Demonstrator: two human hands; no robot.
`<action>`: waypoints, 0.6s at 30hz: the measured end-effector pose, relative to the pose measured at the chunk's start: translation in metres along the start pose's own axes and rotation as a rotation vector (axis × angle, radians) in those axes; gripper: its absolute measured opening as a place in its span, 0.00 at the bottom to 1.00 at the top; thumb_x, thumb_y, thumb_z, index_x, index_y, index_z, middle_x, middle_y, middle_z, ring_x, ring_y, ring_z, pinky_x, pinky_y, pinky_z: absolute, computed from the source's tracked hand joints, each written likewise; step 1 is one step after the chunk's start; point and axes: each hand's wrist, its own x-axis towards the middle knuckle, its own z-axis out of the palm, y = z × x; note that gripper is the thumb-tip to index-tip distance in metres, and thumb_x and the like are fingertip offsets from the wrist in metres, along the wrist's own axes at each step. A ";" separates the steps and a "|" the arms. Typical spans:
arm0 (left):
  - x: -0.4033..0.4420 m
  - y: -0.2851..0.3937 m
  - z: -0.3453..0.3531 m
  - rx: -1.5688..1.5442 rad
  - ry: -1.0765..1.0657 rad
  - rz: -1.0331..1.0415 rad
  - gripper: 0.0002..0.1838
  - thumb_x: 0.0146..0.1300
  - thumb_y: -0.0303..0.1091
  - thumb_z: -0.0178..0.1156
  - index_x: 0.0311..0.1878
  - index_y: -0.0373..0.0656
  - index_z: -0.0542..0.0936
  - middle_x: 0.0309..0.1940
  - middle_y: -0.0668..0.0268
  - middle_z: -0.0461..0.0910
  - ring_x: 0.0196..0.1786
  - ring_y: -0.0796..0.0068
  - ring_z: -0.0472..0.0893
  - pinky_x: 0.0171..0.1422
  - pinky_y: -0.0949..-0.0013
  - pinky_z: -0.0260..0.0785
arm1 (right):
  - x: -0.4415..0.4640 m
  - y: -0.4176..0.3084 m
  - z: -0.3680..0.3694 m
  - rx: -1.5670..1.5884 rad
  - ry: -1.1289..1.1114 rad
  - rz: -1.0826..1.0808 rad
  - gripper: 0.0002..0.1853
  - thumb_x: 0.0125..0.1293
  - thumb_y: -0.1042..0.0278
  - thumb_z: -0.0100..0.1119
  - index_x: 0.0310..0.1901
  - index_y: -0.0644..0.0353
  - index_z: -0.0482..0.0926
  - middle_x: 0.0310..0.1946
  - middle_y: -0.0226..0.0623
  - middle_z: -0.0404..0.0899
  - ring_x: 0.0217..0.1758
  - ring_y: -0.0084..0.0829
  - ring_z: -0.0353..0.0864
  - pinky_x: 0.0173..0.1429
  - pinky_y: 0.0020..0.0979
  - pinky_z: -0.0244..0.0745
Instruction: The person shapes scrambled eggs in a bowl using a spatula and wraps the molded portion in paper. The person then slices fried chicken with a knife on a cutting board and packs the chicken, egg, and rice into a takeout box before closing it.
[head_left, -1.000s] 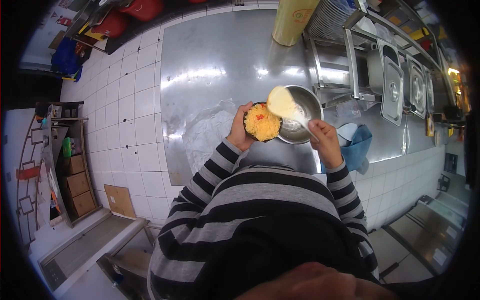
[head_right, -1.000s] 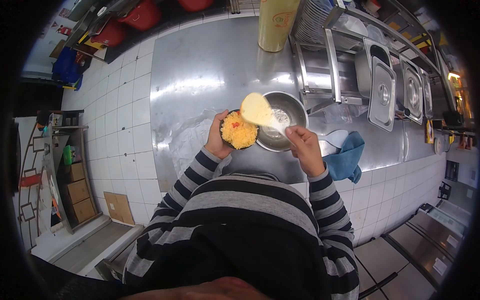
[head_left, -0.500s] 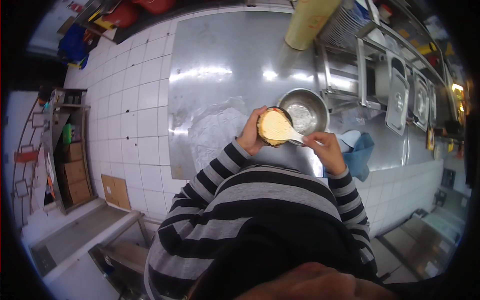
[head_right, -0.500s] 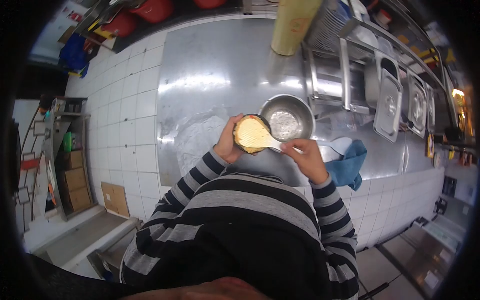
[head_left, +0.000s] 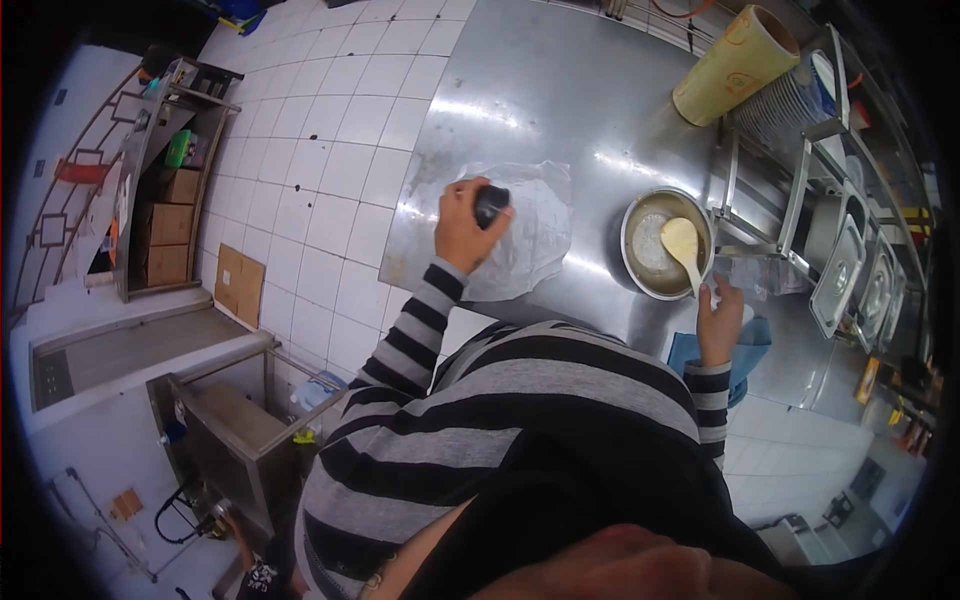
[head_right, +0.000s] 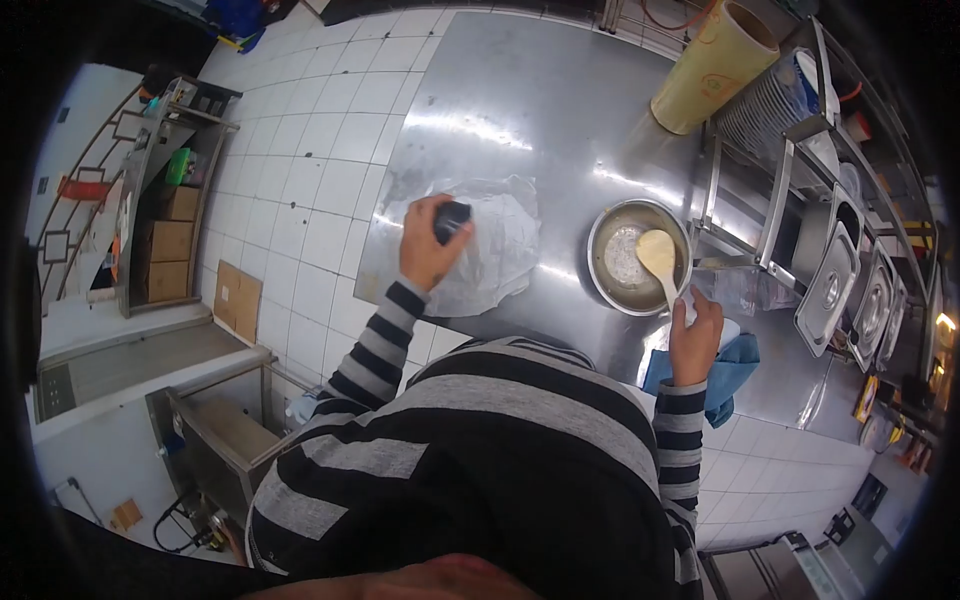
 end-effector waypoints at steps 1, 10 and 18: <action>-0.007 0.002 0.007 0.228 -0.087 0.127 0.26 0.56 0.47 0.67 0.55 0.45 0.75 0.56 0.54 0.71 0.56 0.52 0.72 0.58 0.52 0.67 | 0.002 -0.001 0.002 -0.074 0.080 -0.052 0.17 0.64 0.64 0.60 0.53 0.59 0.80 0.42 0.44 0.77 0.46 0.44 0.76 0.49 0.40 0.70; -0.035 -0.021 0.015 0.159 -0.140 0.102 0.60 0.41 0.42 0.72 0.77 0.51 0.46 0.71 0.49 0.53 0.72 0.44 0.54 0.75 0.44 0.41 | 0.004 -0.090 0.023 0.060 0.211 -0.576 0.17 0.61 0.69 0.62 0.53 0.56 0.79 0.50 0.44 0.76 0.54 0.44 0.73 0.57 0.43 0.66; -0.027 -0.056 -0.038 0.460 -0.503 0.102 0.60 0.40 0.47 0.70 0.77 0.50 0.48 0.74 0.59 0.55 0.79 0.53 0.46 0.76 0.35 0.33 | -0.009 -0.237 0.145 0.174 -0.269 -0.801 0.35 0.59 0.57 0.65 0.68 0.48 0.65 0.66 0.45 0.64 0.65 0.47 0.67 0.66 0.50 0.62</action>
